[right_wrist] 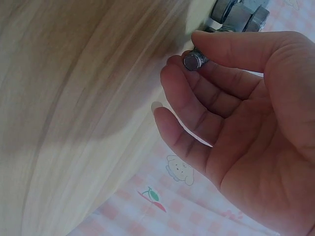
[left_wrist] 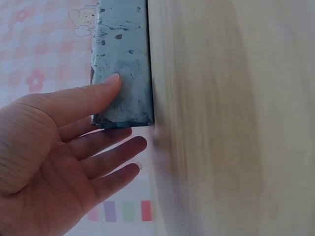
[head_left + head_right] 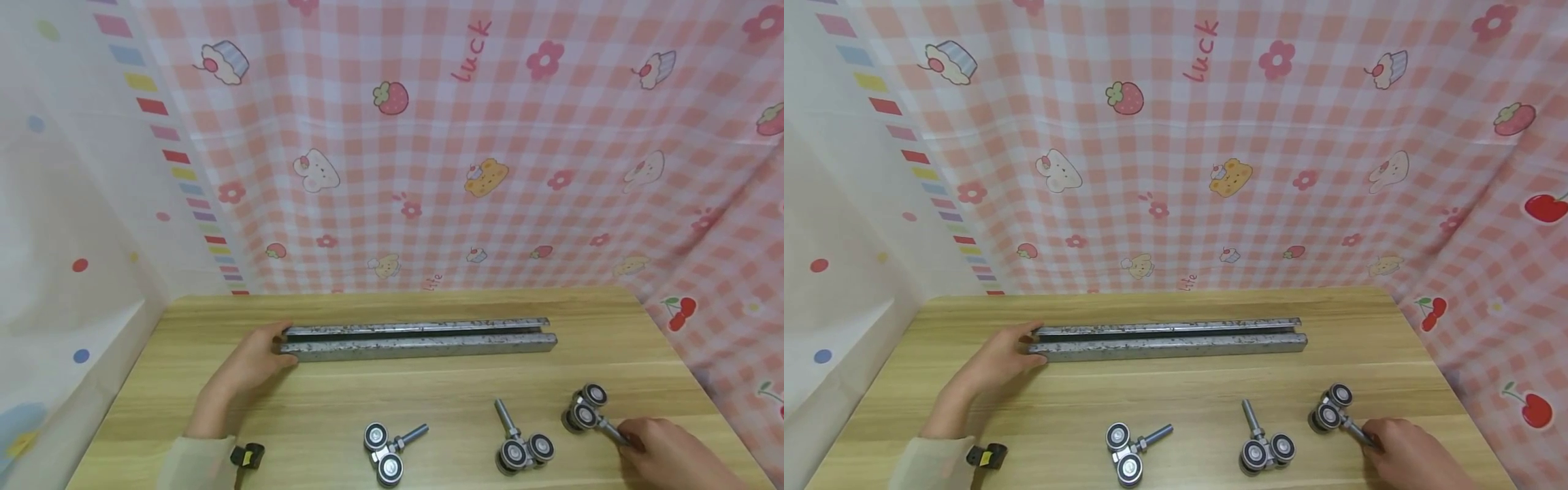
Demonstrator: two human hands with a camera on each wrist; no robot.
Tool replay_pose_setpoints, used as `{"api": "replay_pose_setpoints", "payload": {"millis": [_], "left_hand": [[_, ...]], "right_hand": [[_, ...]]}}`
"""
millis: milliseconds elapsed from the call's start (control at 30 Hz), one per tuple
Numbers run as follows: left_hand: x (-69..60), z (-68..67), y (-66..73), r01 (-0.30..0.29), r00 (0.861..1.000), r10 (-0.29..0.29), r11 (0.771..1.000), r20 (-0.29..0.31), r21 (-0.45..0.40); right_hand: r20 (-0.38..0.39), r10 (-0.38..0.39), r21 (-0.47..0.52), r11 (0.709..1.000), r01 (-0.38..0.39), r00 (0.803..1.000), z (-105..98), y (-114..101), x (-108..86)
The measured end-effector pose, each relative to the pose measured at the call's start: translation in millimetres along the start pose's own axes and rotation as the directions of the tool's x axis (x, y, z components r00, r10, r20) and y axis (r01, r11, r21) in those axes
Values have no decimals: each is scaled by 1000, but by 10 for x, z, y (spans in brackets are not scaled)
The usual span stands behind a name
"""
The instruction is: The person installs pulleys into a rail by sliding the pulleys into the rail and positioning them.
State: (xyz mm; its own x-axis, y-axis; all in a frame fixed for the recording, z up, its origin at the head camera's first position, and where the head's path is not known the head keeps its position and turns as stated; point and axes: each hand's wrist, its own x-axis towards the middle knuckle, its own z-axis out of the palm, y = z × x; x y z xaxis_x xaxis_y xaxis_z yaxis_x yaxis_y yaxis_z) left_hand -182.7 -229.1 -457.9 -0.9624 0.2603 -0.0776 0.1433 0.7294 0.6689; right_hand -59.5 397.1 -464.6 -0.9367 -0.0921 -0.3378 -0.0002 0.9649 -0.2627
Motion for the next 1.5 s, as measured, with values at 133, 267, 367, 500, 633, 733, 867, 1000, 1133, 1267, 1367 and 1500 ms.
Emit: {"api": "replay_pose_setpoints", "payload": {"millis": [133,267,367,500,633,733,867,1000,1133,1267,1367,1500], "left_hand": [[-4,-15,31,0,1000,0,1000,9,20],[-9,-24,53,4,1000,-4,999,15,36],[-10,-24,59,10,1000,-11,999,21,35],[3,-19,53,10,1000,-11,999,21,34],[28,-19,52,-1,1000,1,999,15,33],[52,-20,57,-19,1000,19,999,12,32],[70,-20,61,-29,999,28,999,18,33],[60,-31,50,-8,1000,7,1000,24,23],[39,-40,36,1,1000,-1,1000,24,21],[28,-40,25,-4,1000,3,999,23,31],[25,-37,18,-1,1000,1,999,22,35],[21,-32,9,11,1000,-11,1000,24,29]], "right_hand": [[-11,-10,-2,1000,10,1000,3,8,-2],[-14,-8,9,1000,8,1000,2,19,-6],[-8,4,21,1000,-4,1000,-7,30,-17],[-3,22,30,999,-22,1000,-24,48,-35],[-34,7,33,999,-6,999,-49,72,-59],[-49,-12,38,999,14,999,-70,87,-84],[-39,4,48,999,-2,999,-90,78,-97],[-72,-10,36,999,12,997,-120,64,-104],[-139,-67,-6,998,67,988,-173,50,-98],[-156,-66,5,998,68,985,-217,10,-83],[-158,-38,27,999,43,987,-243,-32,-66],[-198,-42,42,998,51,979,-262,-77,-60]]}}
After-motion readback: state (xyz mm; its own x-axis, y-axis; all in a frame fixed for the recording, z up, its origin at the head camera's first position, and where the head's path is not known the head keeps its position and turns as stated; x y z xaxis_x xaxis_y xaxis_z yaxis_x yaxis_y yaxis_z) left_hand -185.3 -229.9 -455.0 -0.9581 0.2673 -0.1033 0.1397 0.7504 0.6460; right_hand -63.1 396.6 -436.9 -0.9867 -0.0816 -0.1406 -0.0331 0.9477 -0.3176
